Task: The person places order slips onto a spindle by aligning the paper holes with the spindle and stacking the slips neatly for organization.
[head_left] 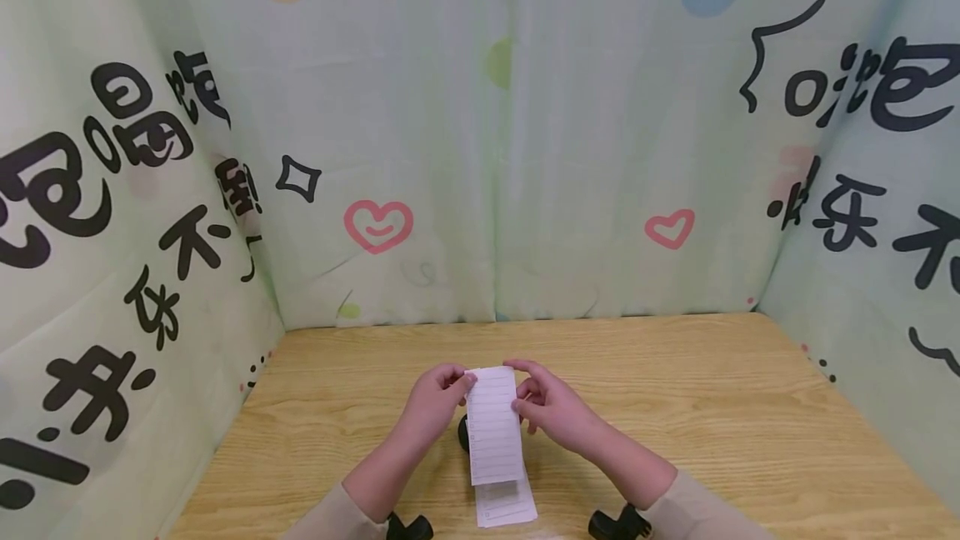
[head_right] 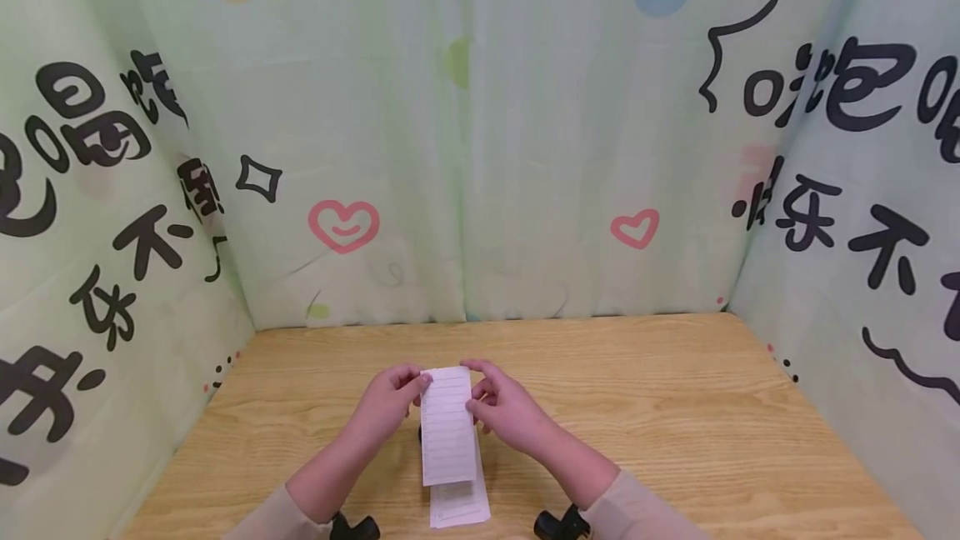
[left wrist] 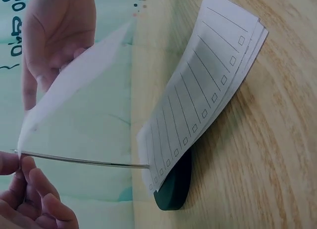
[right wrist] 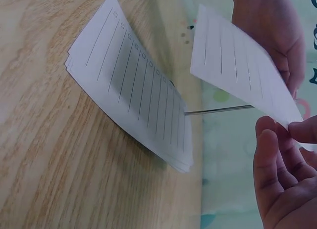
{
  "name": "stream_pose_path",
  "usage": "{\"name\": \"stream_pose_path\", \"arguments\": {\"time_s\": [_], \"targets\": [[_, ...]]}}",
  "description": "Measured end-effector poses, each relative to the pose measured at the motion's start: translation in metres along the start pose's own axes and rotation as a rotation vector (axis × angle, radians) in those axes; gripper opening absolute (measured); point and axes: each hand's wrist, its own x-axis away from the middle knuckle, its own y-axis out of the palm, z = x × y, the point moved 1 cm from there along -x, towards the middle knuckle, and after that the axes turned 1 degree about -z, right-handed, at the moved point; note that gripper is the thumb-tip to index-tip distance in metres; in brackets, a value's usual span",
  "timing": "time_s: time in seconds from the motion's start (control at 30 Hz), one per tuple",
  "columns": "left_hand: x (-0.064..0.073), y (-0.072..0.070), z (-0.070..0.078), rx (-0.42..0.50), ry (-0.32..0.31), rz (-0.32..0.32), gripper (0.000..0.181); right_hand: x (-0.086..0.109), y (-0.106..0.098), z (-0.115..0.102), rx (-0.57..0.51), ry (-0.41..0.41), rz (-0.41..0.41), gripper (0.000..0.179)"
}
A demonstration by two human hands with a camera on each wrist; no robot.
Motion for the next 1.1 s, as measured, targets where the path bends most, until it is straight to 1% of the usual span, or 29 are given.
{"name": "stream_pose_path", "arguments": {"time_s": [0.13,0.2,0.37,0.43,0.63,0.83,0.9,1.03,1.1], "targets": [[0.002,0.0,-0.002,-0.041,-0.034,-0.011,0.022,0.0,0.0,0.003,0.005,0.042,-0.013,0.054],[0.002,0.001,-0.004,-0.064,-0.04,-0.018,0.022,-0.001,0.0,0.006,0.006,0.064,-0.027,0.054],[0.0,0.002,-0.011,-0.116,0.001,-0.021,0.016,-0.001,0.002,0.011,-0.015,0.106,-0.052,0.056],[-0.001,0.003,-0.015,-0.146,0.001,-0.023,0.014,-0.001,0.003,0.015,-0.02,0.124,-0.063,0.056],[0.0,0.005,-0.025,-0.215,-0.049,-0.056,0.014,-0.002,0.005,0.027,-0.02,0.184,-0.123,0.054],[-0.004,0.006,-0.035,-0.221,-0.09,-0.1,0.012,-0.003,0.009,0.031,0.001,0.196,-0.146,0.051],[-0.006,0.007,-0.038,-0.234,-0.08,-0.115,0.011,-0.004,0.01,0.033,0.019,0.198,-0.149,0.048],[-0.008,0.009,-0.044,-0.291,-0.063,-0.135,0.012,-0.003,0.013,0.038,0.057,0.186,-0.158,0.046],[-0.008,0.01,-0.045,-0.318,-0.069,-0.14,0.013,-0.003,0.014,0.041,0.071,0.182,-0.161,0.046]]}}
